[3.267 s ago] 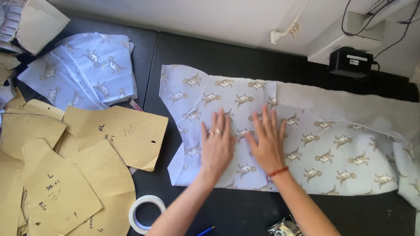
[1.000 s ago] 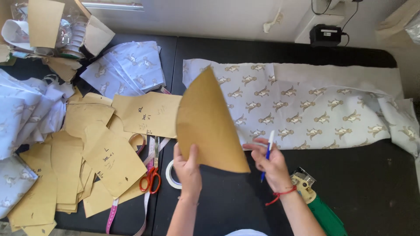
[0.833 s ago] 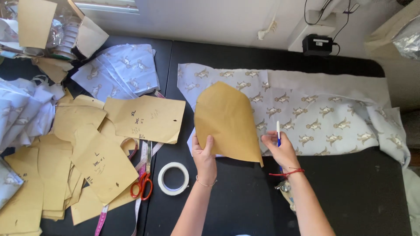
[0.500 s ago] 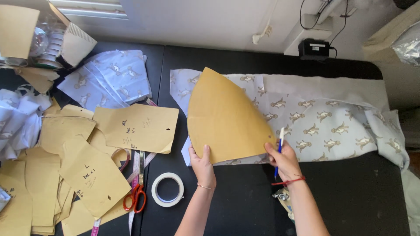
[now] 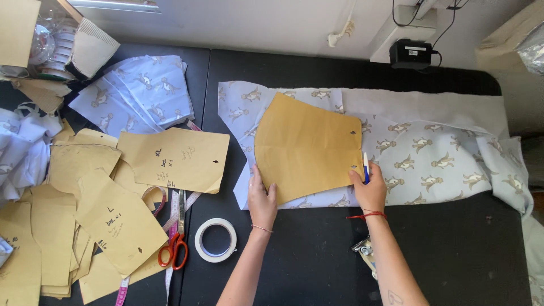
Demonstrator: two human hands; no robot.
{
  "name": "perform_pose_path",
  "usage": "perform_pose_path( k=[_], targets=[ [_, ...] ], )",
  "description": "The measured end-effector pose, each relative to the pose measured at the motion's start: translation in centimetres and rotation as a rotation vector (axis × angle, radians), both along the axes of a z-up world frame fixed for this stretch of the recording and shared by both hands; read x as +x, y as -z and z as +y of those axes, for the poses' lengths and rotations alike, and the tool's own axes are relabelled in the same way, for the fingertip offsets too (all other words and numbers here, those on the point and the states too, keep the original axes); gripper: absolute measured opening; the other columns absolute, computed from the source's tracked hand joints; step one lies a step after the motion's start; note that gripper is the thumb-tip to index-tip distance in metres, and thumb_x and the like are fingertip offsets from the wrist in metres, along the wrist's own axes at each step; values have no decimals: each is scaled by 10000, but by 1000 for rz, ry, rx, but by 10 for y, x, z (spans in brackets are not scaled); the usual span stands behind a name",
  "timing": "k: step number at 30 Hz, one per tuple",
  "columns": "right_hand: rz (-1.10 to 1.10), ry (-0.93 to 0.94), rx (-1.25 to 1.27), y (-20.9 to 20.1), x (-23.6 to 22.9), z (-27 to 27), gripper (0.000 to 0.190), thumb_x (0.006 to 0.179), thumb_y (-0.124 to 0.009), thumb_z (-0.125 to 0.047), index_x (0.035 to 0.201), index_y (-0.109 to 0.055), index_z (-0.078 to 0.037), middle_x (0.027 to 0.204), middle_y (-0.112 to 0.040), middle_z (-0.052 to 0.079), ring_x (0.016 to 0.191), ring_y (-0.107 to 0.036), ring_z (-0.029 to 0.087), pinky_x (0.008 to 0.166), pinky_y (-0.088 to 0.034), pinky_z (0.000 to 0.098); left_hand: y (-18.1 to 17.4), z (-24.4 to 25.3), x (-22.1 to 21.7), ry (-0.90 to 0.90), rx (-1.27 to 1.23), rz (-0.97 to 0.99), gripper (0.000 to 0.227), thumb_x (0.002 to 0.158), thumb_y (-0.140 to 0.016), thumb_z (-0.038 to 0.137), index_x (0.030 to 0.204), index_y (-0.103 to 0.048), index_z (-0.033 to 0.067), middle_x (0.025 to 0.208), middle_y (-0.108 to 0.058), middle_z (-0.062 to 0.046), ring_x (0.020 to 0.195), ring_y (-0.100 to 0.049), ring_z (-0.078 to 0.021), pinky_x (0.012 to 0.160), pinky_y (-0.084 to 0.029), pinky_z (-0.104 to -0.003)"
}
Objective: The person lays out a large piece of patterned fabric on a table and uses a paper pattern to trace a shape with a pen. They then use an electric fabric cutter to cut the fabric along the traced lines. The person repeats this process for multiple pieces, stacking the cut fabric pieces on the table.
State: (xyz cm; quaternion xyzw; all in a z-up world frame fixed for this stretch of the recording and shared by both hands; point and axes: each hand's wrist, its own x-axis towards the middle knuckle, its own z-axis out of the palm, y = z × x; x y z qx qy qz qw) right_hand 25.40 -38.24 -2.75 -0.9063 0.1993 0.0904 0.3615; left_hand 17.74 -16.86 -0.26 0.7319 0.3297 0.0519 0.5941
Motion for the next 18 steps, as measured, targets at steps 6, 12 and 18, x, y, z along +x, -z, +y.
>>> perform_pose_path(
  k=[6, 12, 18],
  targets=[
    [1, 6, -49, 12, 6, -5, 492, 735, -662, -373, 1165, -513, -187, 1017, -599, 155, 989, -536, 350, 826, -431, 421, 15, -11, -7, 127, 491, 43, 879, 595, -645, -31, 1351, -214, 90, 1287, -262, -217, 1052, -468, -404, 872, -437, -449],
    [-107, -21, -50, 30, 3, -16, 437, 745, -686, -371, 1123, -556, -196, 948, -606, 133, 928, -553, 330, 792, -435, 395, 8, -24, -20, 158, 484, -68, 671, 609, -584, -84, 1242, -415, 57, 1305, -266, -217, 1064, -459, -409, 856, -435, -405],
    [-140, -37, -61, 40, 2, -23, 438, 751, -707, -386, 1115, -567, -187, 879, -592, 91, 837, -568, 270, 734, -449, 376, 4, -2, -32, -10, 278, -56, 409, 713, -551, -45, 1068, -566, 159, 1251, -422, -79, 851, -621, -292, 709, -514, -393]
  ],
)
